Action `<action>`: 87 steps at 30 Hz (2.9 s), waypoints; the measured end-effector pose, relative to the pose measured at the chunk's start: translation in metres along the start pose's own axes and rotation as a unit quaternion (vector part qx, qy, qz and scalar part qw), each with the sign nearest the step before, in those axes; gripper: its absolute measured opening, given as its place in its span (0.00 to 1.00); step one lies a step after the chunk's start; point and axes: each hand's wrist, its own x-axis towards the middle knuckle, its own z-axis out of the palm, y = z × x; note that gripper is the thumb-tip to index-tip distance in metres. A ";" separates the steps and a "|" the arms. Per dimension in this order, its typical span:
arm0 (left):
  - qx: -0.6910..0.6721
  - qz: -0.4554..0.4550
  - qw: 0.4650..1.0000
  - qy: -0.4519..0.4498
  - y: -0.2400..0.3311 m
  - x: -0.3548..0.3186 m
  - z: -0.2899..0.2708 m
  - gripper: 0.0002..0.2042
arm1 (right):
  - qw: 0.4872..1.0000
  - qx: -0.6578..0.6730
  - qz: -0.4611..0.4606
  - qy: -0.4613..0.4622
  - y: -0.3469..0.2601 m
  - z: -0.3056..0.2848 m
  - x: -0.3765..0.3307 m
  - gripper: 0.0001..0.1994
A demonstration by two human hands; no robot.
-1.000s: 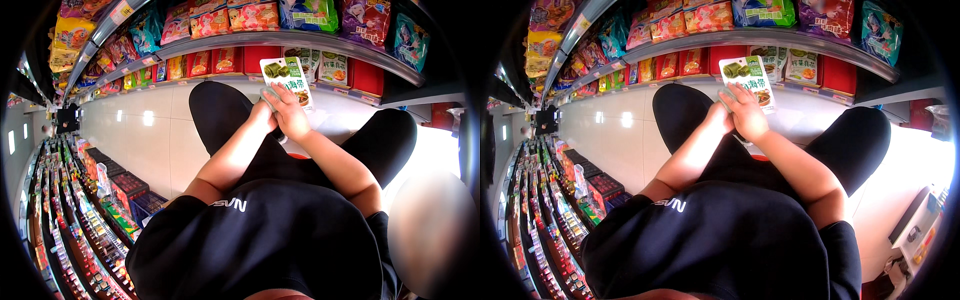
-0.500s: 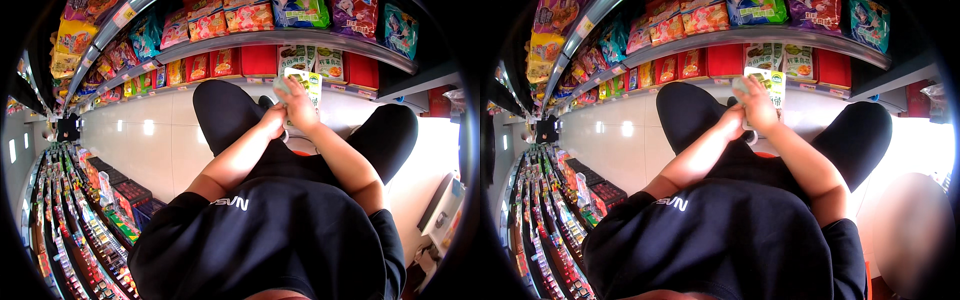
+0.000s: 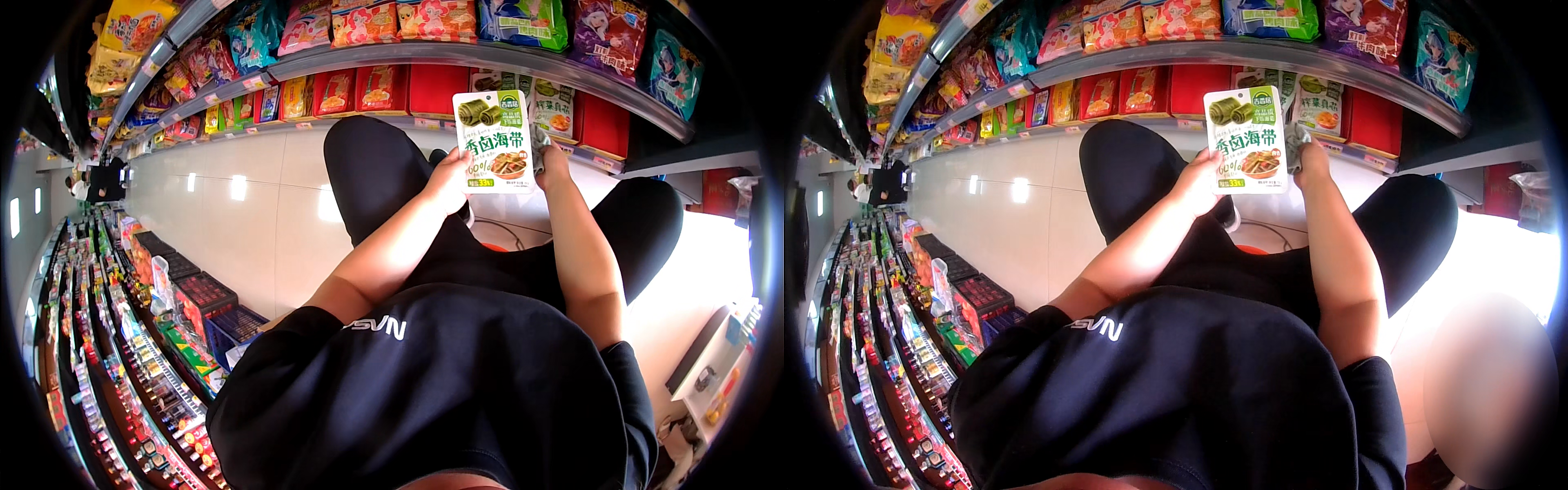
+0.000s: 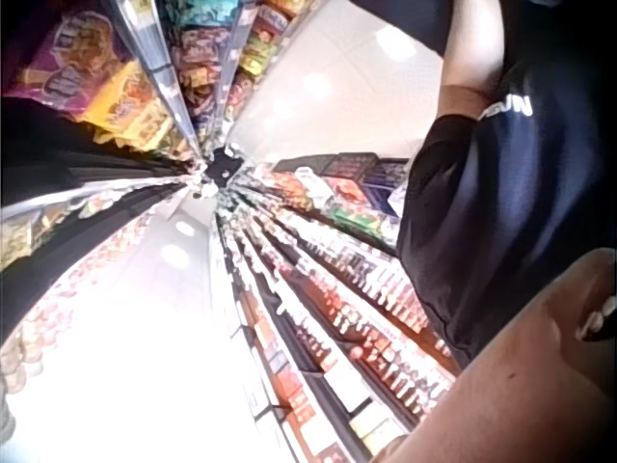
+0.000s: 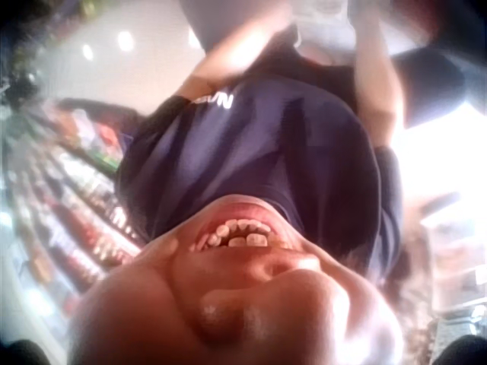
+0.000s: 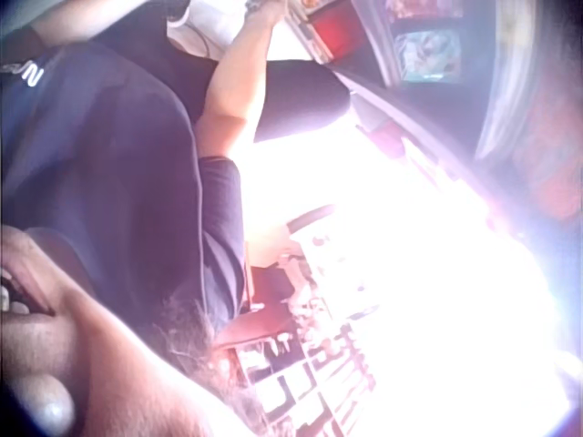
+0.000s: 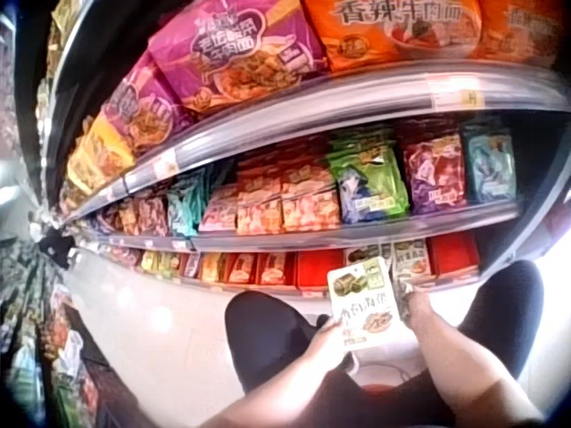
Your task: The person sits on a small stool in a store aisle and wipes the surfaces of various snack packages and boxes on the shelves using a cloth. They handle items one at a time, wiping the front and sides of the packaging before placing them back.
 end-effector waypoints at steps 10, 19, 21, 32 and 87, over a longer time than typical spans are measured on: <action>0.146 0.060 0.987 0.019 -0.015 0.015 0.001 0.28 | 0.964 -0.118 -0.156 -0.177 0.017 0.089 -0.104 0.27; -0.152 -0.074 0.966 -0.194 0.010 -0.011 0.021 0.30 | 0.626 -0.546 -0.526 -0.180 0.031 0.100 -0.123 0.29; -0.171 -0.091 0.963 -0.188 0.016 -0.013 0.025 0.31 | 0.658 -0.544 -0.504 -0.133 0.023 0.095 -0.108 0.28; -0.087 0.033 0.995 -0.045 -0.006 0.009 -0.008 0.34 | 0.652 -0.521 -0.489 -0.253 0.062 0.115 -0.168 0.28; 0.903 -0.052 0.422 0.065 0.104 0.248 -0.158 0.35 | 0.833 -0.507 -0.166 -0.147 0.047 0.042 -0.068 0.25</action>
